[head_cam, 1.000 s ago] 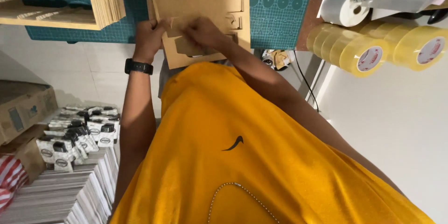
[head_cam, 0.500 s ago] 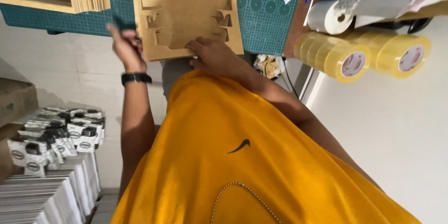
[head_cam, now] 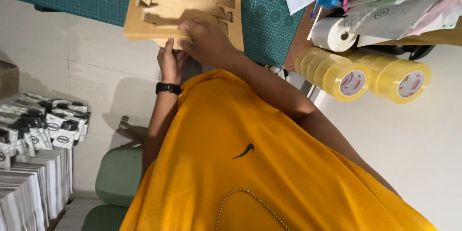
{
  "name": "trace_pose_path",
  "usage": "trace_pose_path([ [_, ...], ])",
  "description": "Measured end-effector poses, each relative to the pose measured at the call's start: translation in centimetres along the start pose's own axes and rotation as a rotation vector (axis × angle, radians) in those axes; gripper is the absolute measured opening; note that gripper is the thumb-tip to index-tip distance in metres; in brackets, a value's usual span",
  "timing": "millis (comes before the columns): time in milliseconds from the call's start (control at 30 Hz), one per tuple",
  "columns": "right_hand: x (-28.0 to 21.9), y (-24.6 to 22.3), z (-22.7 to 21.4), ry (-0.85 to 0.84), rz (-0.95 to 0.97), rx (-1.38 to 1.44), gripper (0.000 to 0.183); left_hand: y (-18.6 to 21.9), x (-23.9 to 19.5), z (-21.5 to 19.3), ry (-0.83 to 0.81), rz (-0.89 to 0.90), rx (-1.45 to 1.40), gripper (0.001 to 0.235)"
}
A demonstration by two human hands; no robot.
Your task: Assembling cardboard boxes by folding flat pre-scored sheets into their final shape.
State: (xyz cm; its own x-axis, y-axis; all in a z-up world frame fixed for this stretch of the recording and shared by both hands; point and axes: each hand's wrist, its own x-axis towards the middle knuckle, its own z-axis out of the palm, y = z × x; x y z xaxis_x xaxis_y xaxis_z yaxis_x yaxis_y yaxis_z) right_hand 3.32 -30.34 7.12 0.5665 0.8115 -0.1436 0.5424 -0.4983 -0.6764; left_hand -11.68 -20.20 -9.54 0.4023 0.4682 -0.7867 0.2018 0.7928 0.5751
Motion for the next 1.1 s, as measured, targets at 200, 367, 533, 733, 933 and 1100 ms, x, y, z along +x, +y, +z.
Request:
trace_pose_path([
  [200,0.4,-1.3,-3.4,0.055,0.012,0.191,0.036,6.3,-6.3,5.0,0.101,-0.011,0.110,0.036],
  [367,1.0,-1.9,-5.4,0.101,-0.061,0.282,0.034,6.8,-6.8,5.8,0.160,0.006,0.080,0.037],
  [533,2.2,-1.9,-6.7,0.116,0.002,0.324,0.023,6.3,-6.9,5.0,0.145,0.171,0.041,0.041],
  [733,2.7,-1.4,-8.0,0.182,-0.092,0.329,0.034,7.9,-10.7,3.2,0.121,0.373,0.126,0.039],
  [933,2.9,-2.0,-8.1,0.202,-0.160,0.411,0.020,9.2,-14.8,-3.3,0.183,0.503,0.168,0.045],
  [1100,1.7,-2.2,-5.9,0.093,-0.036,0.405,0.018,11.5,-18.7,-8.7,0.394,0.598,0.297,0.045],
])
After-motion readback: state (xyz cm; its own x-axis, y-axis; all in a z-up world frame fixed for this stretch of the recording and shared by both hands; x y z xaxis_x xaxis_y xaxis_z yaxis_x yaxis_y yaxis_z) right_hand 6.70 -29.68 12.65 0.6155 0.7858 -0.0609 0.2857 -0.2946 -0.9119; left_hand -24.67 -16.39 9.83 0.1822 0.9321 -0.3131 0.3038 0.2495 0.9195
